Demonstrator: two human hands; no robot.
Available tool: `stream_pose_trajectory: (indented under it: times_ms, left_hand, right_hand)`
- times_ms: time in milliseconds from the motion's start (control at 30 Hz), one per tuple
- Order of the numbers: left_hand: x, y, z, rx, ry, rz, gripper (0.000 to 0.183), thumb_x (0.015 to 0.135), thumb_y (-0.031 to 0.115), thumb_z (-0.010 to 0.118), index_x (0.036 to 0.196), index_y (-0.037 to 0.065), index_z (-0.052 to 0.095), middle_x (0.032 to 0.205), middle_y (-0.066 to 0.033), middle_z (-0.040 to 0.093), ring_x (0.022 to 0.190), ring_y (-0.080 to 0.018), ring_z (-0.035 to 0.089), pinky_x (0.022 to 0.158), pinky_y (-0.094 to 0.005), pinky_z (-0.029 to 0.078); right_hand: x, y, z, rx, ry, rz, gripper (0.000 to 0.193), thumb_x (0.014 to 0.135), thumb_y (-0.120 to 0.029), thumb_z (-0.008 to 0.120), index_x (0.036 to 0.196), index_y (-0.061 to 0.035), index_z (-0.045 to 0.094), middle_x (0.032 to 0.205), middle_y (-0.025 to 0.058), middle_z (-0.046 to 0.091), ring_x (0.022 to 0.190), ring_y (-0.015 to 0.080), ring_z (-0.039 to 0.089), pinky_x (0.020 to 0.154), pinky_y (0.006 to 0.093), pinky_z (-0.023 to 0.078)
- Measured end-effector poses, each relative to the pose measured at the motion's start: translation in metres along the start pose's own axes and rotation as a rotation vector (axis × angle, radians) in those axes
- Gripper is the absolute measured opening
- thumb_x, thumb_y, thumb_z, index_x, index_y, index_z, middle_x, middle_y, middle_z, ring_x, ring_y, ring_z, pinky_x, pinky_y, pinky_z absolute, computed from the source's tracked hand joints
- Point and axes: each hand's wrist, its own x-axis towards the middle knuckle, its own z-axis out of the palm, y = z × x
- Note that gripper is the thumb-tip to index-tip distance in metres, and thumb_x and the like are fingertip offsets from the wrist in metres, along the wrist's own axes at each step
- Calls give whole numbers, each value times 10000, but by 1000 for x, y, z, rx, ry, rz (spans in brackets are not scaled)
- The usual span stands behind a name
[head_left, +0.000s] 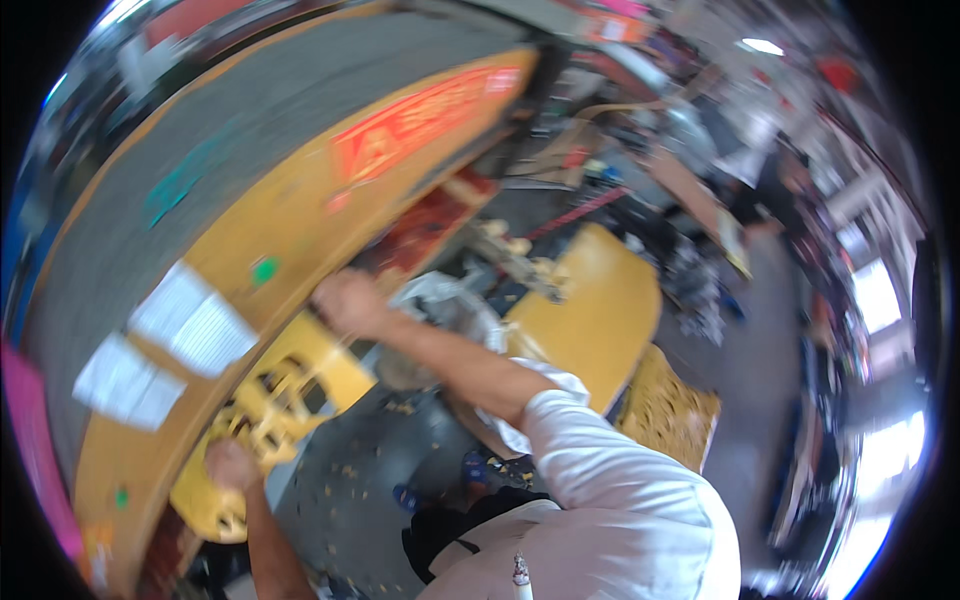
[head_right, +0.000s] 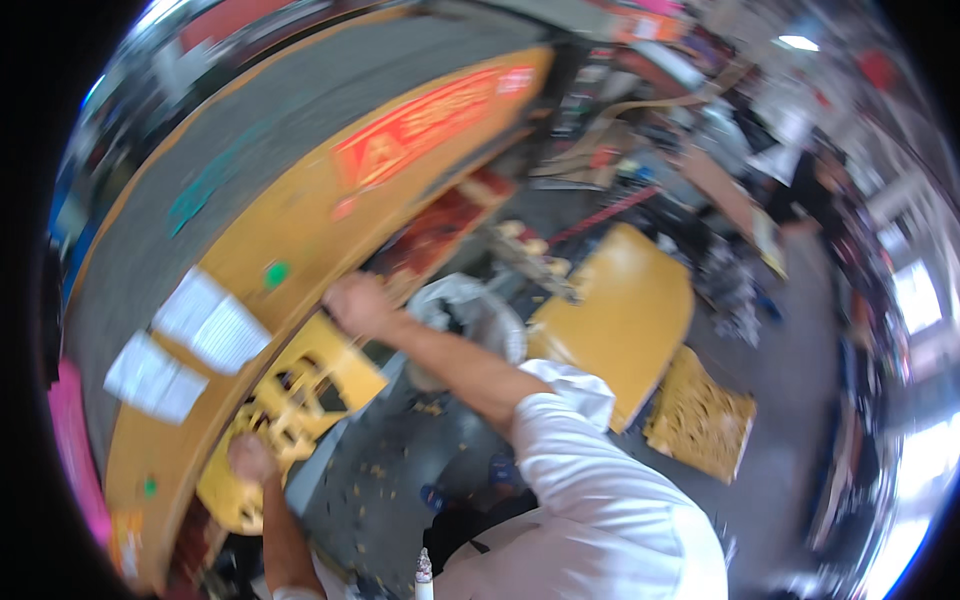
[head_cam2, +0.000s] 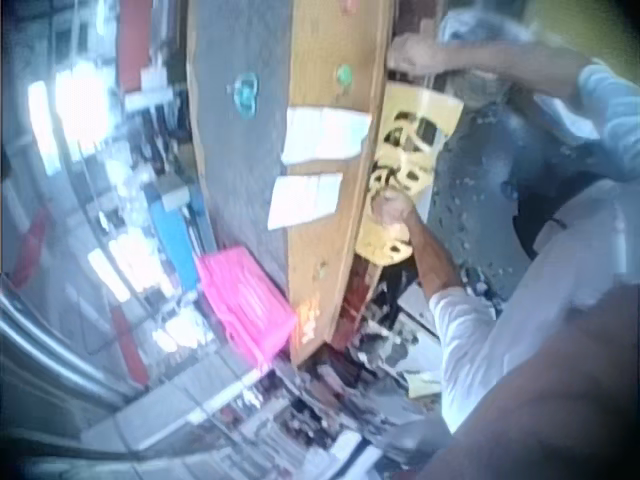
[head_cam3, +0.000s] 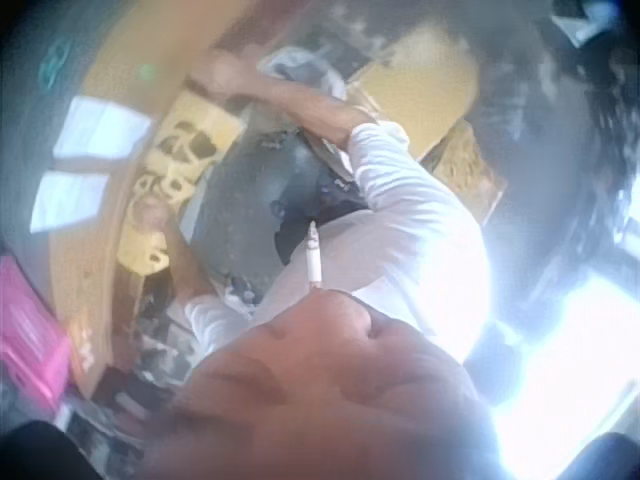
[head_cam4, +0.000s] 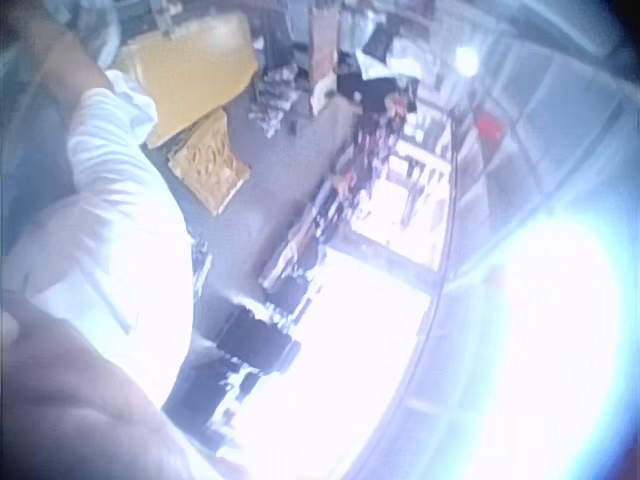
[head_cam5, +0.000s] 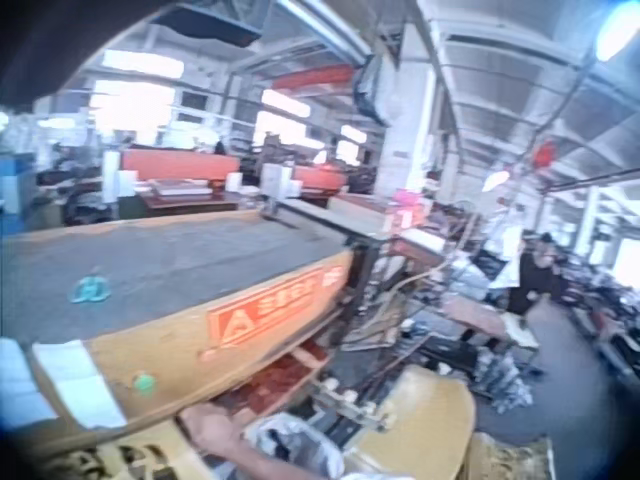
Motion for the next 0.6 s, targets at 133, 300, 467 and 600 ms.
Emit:
stream_pose_trajectory:
  times_ms: [133,300,467,600]
  left_hand:
    - [32,-7,-5,67,-63,-12,542,1080,413,370,1000,6,719,1081,-196,723,958,-440,648,853,-555,520]
    - [22,-26,-7,68,-142,35,557,1079,418,357,1010,-11,705,1137,-213,710,990,-450,640,862,-570,508]
    - [48,-42,36,66,-143,-10,483,1042,418,440,1005,26,720,1074,-187,731,973,-427,674,811,-555,530]
    - [61,-39,44,-86,18,26,350,981,312,536,843,39,705,902,-182,714,862,-413,662,776,-548,512]
  right_hand:
    - [-31,30,28,-168,-190,203,264,935,-353,664,837,-115,723,930,94,670,986,326,613,885,482,462]
    - [-47,14,64,-318,-122,168,296,954,-368,637,786,-134,705,850,70,651,910,299,622,819,481,438]
    - [-20,32,89,-403,-346,215,303,953,-362,616,858,-130,785,888,108,729,927,335,671,853,517,461]
    - [-9,38,103,-160,-249,259,255,896,-332,627,838,-124,762,949,149,754,953,363,709,863,521,541]
